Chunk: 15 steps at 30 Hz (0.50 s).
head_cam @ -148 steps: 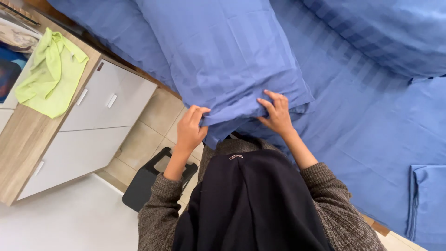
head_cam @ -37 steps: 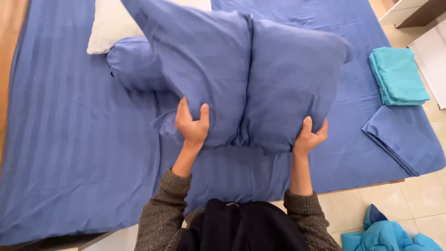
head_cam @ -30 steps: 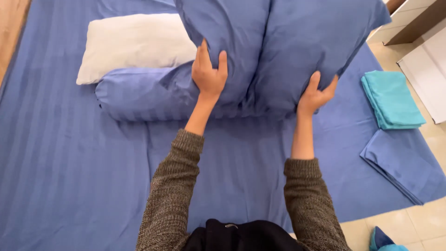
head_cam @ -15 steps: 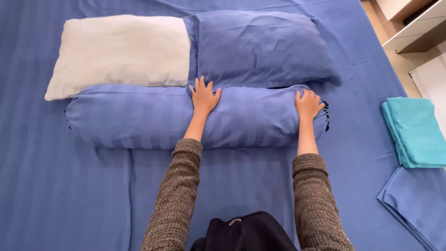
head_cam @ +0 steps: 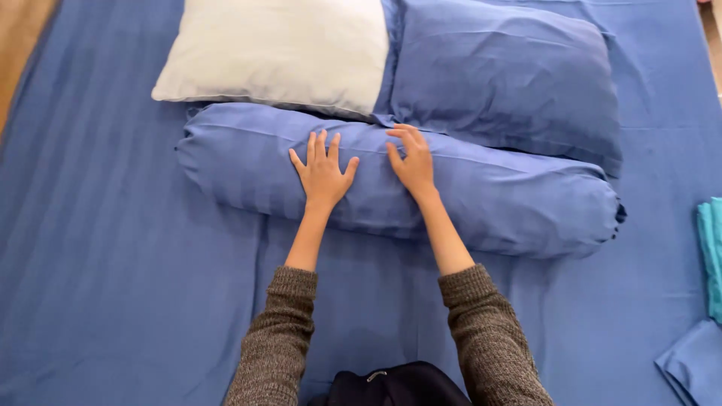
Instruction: The person stuffs a white pillow into a blue pillowcase on a bed, working the fabric over the pillow corners and pulling the case down over the pillow. They then adjust and smooth the covered pillow and place it on the bed next to a bolster pillow.
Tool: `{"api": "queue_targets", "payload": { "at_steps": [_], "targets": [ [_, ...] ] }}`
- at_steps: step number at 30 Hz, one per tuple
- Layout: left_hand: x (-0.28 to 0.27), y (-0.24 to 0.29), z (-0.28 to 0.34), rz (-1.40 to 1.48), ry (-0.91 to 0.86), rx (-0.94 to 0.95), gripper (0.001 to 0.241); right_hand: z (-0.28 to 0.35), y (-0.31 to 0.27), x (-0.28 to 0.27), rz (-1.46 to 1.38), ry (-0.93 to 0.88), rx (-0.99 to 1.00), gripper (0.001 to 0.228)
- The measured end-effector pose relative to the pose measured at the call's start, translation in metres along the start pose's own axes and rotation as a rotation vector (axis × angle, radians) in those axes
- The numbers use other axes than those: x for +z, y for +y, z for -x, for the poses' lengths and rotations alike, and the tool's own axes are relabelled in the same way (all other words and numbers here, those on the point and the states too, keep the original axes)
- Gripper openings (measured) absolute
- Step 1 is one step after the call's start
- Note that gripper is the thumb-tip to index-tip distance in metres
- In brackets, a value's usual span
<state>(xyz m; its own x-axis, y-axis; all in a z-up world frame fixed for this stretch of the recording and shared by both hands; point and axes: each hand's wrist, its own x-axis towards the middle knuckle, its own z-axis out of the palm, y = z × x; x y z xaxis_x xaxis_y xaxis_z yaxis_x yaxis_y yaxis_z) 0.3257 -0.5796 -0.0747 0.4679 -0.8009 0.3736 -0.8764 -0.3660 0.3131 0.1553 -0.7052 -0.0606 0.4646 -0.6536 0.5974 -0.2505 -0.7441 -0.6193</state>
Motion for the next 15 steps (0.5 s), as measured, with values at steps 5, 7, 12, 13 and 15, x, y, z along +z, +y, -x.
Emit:
{"api": "queue_targets", "payload": {
  "at_steps": [5,7,12,13,15],
  "targets": [
    [0.012,-0.033,0.034,0.027,0.055,0.057,0.073,-0.06,0.062,0.134,0.029,-0.134,0.114,0.053],
    [0.026,-0.032,0.033,0.043,0.059,0.068,0.076,-0.09,0.065,0.155,0.087,-0.149,0.209,0.071],
    [0.077,-0.027,0.025,0.117,0.052,0.045,0.079,-0.114,0.104,0.189,0.819,-0.051,0.146,0.1],
    [0.08,-0.028,0.02,0.112,0.054,0.039,0.079,-0.115,0.137,0.207,0.814,-0.054,0.141,0.1],
    [0.086,-0.025,0.017,0.135,0.038,0.049,0.08,-0.111,0.202,0.233,0.948,-0.102,0.053,0.019]
  ]
}}
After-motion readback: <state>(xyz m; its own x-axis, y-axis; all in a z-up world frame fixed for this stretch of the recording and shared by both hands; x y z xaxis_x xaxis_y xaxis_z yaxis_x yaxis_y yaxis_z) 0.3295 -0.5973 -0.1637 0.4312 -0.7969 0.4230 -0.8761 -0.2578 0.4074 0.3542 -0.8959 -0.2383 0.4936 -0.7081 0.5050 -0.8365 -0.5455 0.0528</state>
